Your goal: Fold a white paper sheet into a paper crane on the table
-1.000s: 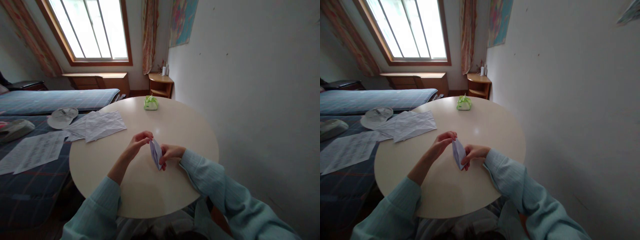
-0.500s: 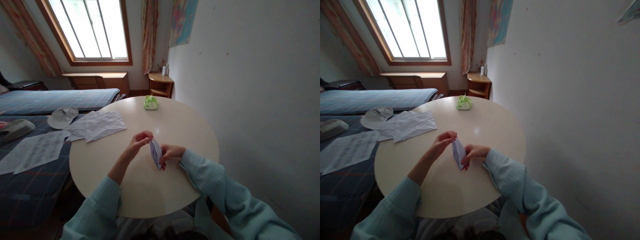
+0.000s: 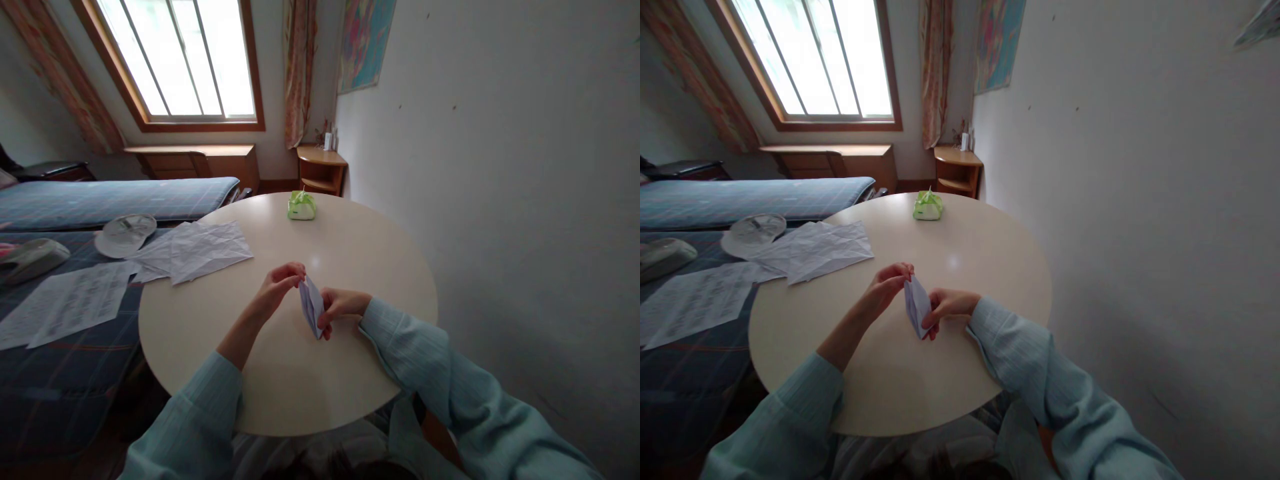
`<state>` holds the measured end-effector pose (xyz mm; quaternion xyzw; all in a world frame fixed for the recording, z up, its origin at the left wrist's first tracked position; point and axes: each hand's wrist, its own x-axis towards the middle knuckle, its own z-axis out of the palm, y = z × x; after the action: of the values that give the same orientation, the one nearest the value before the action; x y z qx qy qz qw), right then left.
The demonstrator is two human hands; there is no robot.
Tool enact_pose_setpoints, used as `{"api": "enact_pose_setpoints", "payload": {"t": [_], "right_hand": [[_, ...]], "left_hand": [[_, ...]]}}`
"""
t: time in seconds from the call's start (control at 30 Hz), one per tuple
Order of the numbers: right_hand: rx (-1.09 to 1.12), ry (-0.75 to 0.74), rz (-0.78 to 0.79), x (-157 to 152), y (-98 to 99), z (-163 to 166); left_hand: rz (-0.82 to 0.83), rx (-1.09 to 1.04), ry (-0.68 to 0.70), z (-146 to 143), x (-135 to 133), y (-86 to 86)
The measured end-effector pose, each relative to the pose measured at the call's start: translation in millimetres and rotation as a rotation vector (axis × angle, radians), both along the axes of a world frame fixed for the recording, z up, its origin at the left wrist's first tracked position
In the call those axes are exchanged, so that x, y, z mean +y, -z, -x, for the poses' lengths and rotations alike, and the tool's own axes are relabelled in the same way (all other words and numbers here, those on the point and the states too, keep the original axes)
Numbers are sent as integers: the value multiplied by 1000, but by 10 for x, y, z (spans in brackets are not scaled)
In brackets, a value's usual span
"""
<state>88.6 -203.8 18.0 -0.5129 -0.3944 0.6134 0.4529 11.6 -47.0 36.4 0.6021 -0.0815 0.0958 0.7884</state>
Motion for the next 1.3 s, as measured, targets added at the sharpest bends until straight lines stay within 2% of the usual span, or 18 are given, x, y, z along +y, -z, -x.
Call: {"api": "enact_pose_setpoints", "payload": {"t": [0.23, 0.43, 0.7, 0.83, 1.3], "right_hand": [[-22, -10, -26, 7, -20, -9], [-19, -3, -36, 5, -12, -15], [-17, 3, -31, 2, -21, 0], [-16, 6, -32, 5, 2, -10], [-18, 0, -39, 0, -27, -9]], "left_hand": [[204, 53, 38, -27, -58, 93], [315, 68, 65, -60, -92, 148], [248, 63, 102, -32, -99, 121], [218, 77, 54, -16, -107, 107], [230, 66, 56, -29, -88, 99]]}}
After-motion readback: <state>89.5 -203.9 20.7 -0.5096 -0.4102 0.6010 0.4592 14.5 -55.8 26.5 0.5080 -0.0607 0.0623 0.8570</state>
